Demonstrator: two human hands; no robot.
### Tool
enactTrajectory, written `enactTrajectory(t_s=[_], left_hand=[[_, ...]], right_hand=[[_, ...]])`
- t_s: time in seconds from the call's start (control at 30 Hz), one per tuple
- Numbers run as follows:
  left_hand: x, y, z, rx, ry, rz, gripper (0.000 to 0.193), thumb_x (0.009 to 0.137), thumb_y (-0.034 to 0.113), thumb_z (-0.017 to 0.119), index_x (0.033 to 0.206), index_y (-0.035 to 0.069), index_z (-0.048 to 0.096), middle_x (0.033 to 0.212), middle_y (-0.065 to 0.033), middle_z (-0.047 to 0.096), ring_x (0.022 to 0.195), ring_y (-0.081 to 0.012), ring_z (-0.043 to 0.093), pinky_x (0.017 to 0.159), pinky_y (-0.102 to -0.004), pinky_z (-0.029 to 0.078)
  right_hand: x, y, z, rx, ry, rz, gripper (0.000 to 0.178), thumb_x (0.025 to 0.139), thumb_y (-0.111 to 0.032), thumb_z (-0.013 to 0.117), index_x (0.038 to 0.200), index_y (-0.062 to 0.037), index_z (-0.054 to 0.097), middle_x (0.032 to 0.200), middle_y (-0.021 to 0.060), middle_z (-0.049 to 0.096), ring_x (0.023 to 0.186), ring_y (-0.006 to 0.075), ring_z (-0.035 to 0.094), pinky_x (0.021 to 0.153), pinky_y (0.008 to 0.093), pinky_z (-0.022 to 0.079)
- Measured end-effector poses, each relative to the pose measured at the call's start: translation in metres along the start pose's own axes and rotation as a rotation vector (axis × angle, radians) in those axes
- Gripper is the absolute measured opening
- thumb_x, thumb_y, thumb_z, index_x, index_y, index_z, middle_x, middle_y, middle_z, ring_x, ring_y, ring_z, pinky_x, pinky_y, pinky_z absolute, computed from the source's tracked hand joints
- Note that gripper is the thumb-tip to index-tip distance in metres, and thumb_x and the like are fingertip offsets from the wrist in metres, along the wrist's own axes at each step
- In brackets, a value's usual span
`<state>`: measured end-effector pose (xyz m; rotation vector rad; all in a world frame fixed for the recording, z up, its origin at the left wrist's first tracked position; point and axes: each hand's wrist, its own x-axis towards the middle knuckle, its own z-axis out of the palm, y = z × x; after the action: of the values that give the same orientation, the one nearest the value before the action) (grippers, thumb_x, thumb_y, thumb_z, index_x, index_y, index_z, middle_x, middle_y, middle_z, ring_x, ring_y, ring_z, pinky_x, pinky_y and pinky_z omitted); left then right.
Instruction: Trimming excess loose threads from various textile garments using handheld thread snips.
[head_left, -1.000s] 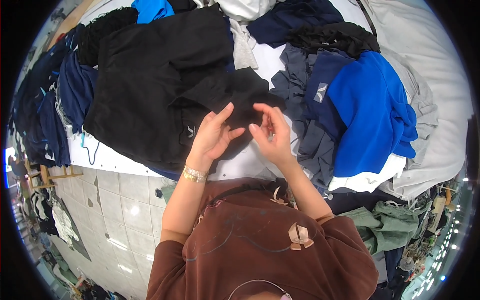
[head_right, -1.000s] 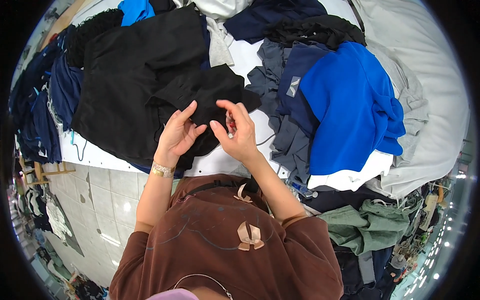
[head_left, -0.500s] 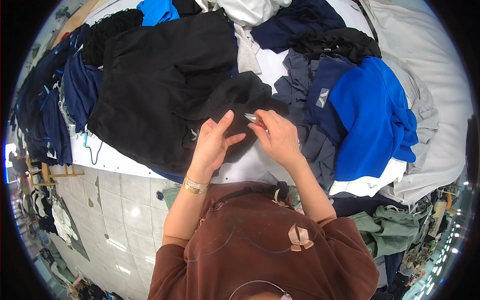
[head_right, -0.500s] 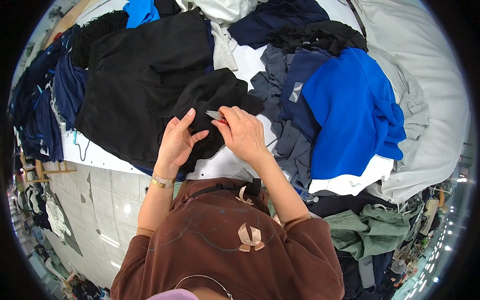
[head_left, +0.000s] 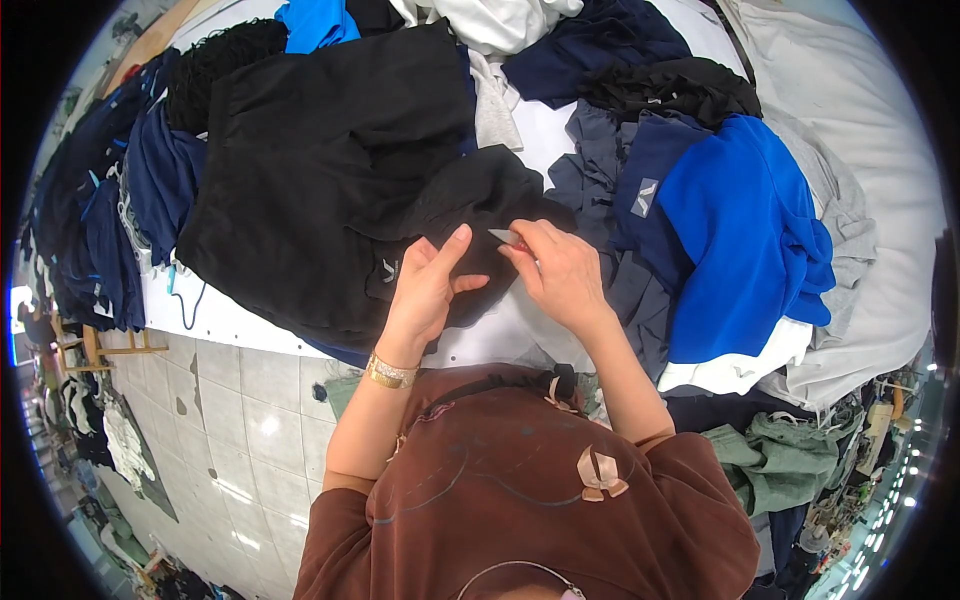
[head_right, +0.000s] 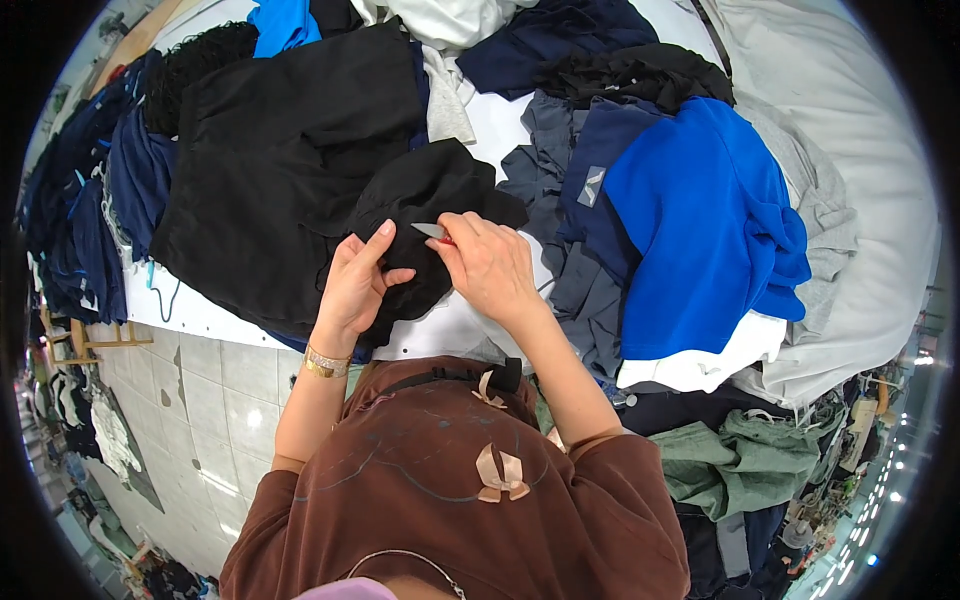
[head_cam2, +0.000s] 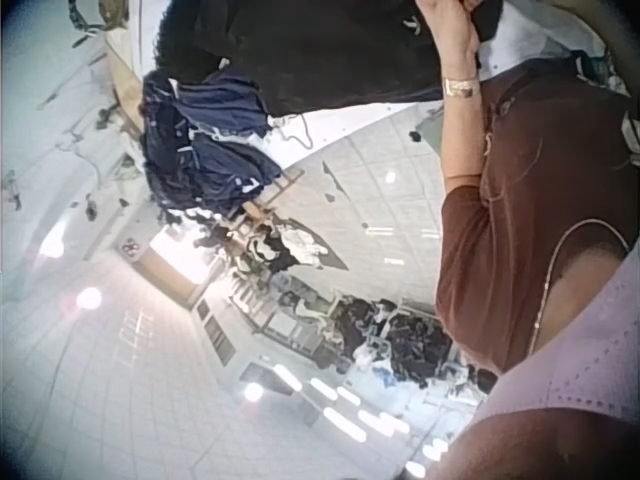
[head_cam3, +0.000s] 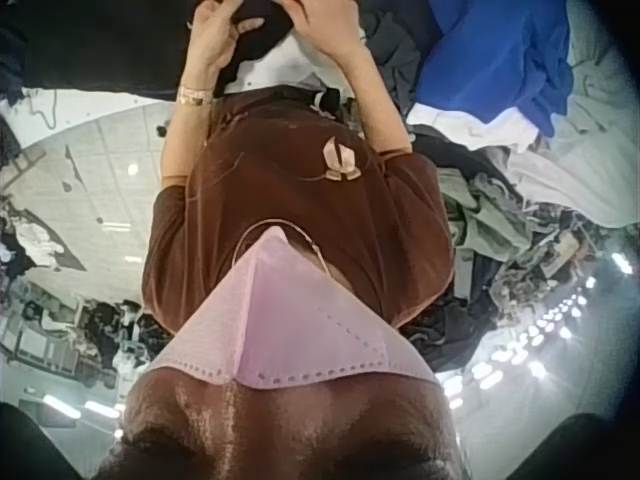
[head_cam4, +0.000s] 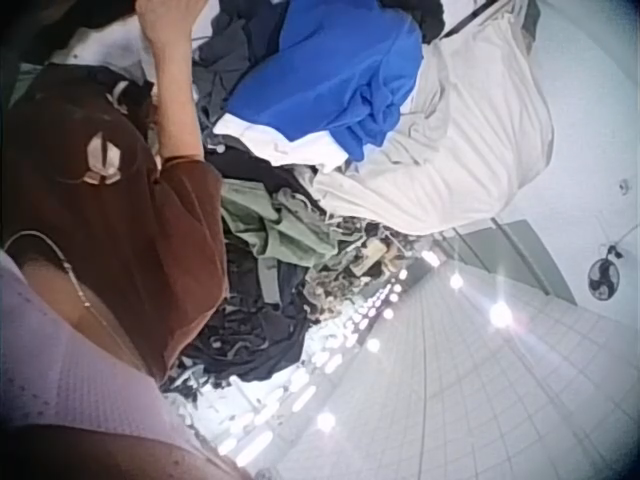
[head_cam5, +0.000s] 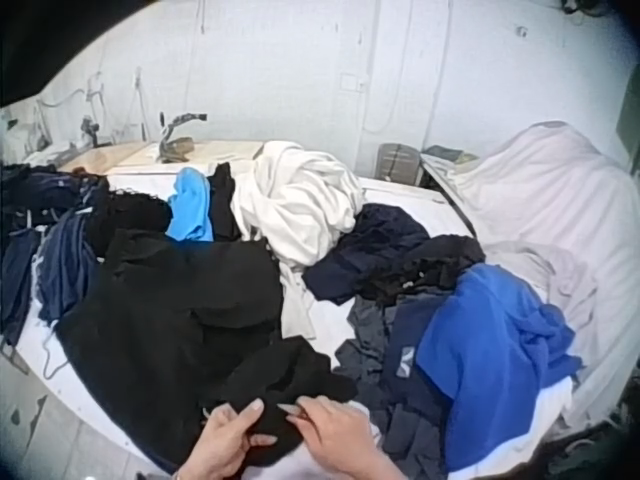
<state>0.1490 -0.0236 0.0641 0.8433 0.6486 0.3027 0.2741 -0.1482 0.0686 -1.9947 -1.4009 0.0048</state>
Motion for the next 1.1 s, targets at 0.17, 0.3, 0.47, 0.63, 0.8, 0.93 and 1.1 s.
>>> enactTrajectory(t_s=[0.17,0.3,0.47,0.63,0.8,0.93,1.1], left_hand=[[0.005,0.004,-0.005,-0.106,-0.052,-0.038,0.031,0.096,0.037,0.049,0.104,0.009,0.059,0.091,-0.0017,0.064,0.073,-0.0100,0.061,0.053,-0.0241,0.050],[0.009,0.006,-0.008,-0.290,-0.094,-0.088,0.045,0.096,0.044,0.044,0.119,0.007,0.054,0.097,-0.0034,0.064,0.064,-0.0113,0.059,0.051,-0.0241,0.048],[0.013,0.005,-0.009,-0.177,-0.075,-0.069,0.048,0.096,0.045,0.044,0.122,0.006,0.053,0.106,-0.0056,0.062,0.070,-0.0138,0.062,0.053,-0.0249,0.051],[-0.001,0.011,-0.018,0.764,0.265,0.225,0.040,0.092,0.034,0.057,0.101,-0.004,0.065,0.085,-0.0133,0.065,0.073,-0.0215,0.065,0.062,-0.0292,0.054],[-0.021,0.001,-0.047,1.093,0.207,0.525,0.025,0.080,0.021,0.071,0.095,0.002,0.067,0.090,-0.0130,0.065,0.085,-0.0297,0.062,0.079,-0.0362,0.047],[-0.038,-0.014,-0.075,1.340,0.392,0.674,0.015,0.075,0.014,0.074,0.081,0.003,0.067,0.086,-0.0099,0.065,0.087,-0.0259,0.060,0.077,-0.0341,0.047],[-0.057,-0.026,-0.099,1.348,0.522,0.613,0.017,0.074,0.019,0.075,0.080,0.005,0.066,0.084,-0.0087,0.064,0.093,-0.0270,0.056,0.081,-0.0372,0.043]], right_hand=[[0.001,0.008,0.007,0.582,0.127,0.370,0.022,0.086,-0.018,0.065,0.099,-0.0027,0.057,0.064,0.0009,0.049,0.057,0.0087,0.048,0.054,0.0267,0.039],[0.006,0.011,0.008,0.763,-0.079,0.477,0.024,0.084,-0.014,0.069,0.101,-0.0007,0.059,0.070,-0.0060,0.050,0.060,-0.0003,0.039,0.055,0.0170,0.031],[0.008,0.023,0.025,0.837,-0.155,0.539,0.016,0.084,-0.017,0.070,0.086,-0.0034,0.061,0.059,-0.0081,0.043,0.050,0.0010,0.035,0.047,0.0194,0.029],[0.007,0.026,0.026,1.328,0.008,0.876,0.017,0.086,-0.018,0.068,0.082,-0.0077,0.055,0.056,-0.0073,0.041,0.041,0.0032,0.033,0.041,0.0216,0.025],[0.013,0.039,0.037,1.115,0.168,0.863,0.018,0.085,-0.015,0.068,0.079,-0.0071,0.053,0.057,-0.0066,0.041,0.043,0.0032,0.033,0.042,0.0229,0.028],[0.033,0.040,0.032,0.379,0.043,0.513,0.030,0.075,-0.024,0.075,0.084,-0.0039,0.055,0.059,0.0015,0.049,0.051,0.0097,0.044,0.051,0.0254,0.037],[0.049,0.016,0.045,0.185,-0.174,-0.002,0.058,0.064,-0.035,0.082,0.102,-0.0033,0.051,0.083,0.0105,0.058,0.072,0.0246,0.059,0.065,0.0330,0.048]])
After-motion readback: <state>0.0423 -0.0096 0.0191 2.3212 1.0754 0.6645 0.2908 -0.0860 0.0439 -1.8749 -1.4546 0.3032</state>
